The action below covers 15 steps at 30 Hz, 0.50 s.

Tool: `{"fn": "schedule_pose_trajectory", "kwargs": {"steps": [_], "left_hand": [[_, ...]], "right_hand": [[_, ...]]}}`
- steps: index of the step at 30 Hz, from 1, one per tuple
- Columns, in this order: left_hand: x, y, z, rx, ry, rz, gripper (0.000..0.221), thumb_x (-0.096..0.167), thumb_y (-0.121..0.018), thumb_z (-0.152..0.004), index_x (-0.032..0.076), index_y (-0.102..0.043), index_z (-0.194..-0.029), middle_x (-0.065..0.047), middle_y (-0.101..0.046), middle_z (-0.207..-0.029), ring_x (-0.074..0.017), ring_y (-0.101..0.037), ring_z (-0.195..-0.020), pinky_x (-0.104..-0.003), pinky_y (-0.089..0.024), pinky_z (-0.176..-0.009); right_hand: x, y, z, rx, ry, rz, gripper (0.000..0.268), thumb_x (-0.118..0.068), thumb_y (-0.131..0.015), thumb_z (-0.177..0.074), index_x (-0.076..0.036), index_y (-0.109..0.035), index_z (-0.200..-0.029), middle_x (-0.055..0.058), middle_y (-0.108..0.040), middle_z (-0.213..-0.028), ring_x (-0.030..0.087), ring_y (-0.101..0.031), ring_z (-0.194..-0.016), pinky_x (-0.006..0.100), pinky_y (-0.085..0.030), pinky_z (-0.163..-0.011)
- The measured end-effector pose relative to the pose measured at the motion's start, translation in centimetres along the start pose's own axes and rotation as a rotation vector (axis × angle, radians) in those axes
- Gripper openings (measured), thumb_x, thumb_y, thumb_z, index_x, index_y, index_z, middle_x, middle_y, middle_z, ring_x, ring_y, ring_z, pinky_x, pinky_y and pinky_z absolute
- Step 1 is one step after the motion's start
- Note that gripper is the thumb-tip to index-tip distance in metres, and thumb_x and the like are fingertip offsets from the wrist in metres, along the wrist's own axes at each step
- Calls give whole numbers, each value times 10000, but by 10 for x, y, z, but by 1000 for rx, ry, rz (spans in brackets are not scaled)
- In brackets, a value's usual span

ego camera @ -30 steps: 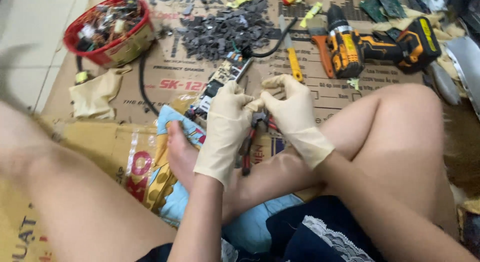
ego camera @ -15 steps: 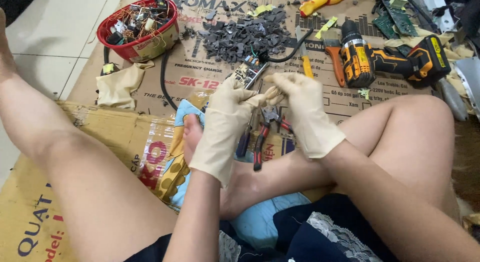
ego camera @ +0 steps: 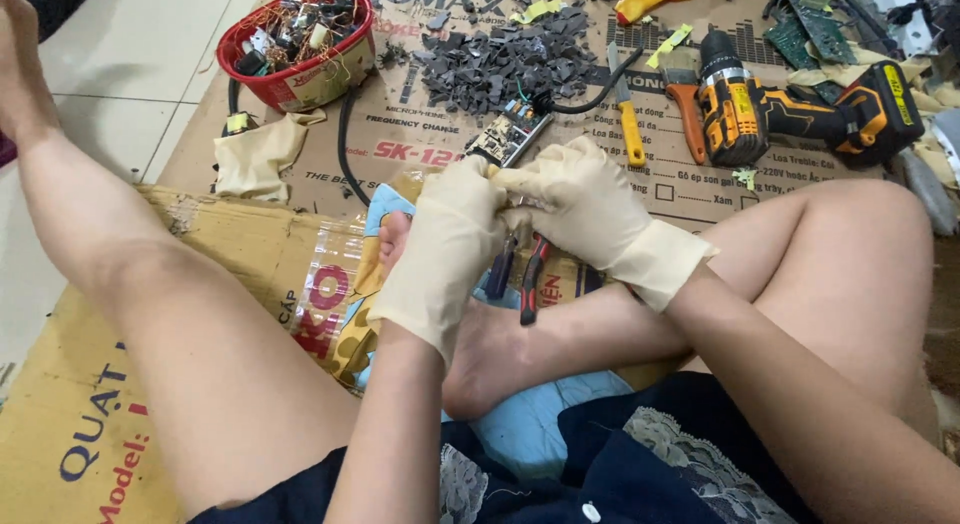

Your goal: Removing wires and components from a circuit board using pliers and a screwdriver.

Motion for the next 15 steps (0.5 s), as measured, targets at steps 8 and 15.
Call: {"fn": "schedule_pose_trajectory", "kwargs": {"steps": [8,15], "left_hand": [[2,19,15,3,205,146,171,147,-761,-833,58,-648,-925,-26,-633,-785,-160,-575,-639,-326,-468,-582],[5,12,9,25,88,446,278,139,-817,-864,26,-563,-880,-75,-608,-760,-191,-724,-777,-287,-618,-534]], "right_hand": [[44,33,22,346,-431,-700,115,-156,-670,-975,-108,-764,-930,47,-701,-752,134,-644,-715,248,-505,-732],[107,5,65,664,-1182,-1212,297,-352,-539,-1052,-141,-729,-965,-122,-510,-572,16,-461,-536,177,-460,-606]]}}
Point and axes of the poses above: each hand's wrist, its own z-axis away from the middle knuckle, its own y-axis out of the back of the hand, x = y × z, the point moved 8 cm from there along -z, towards the middle knuckle
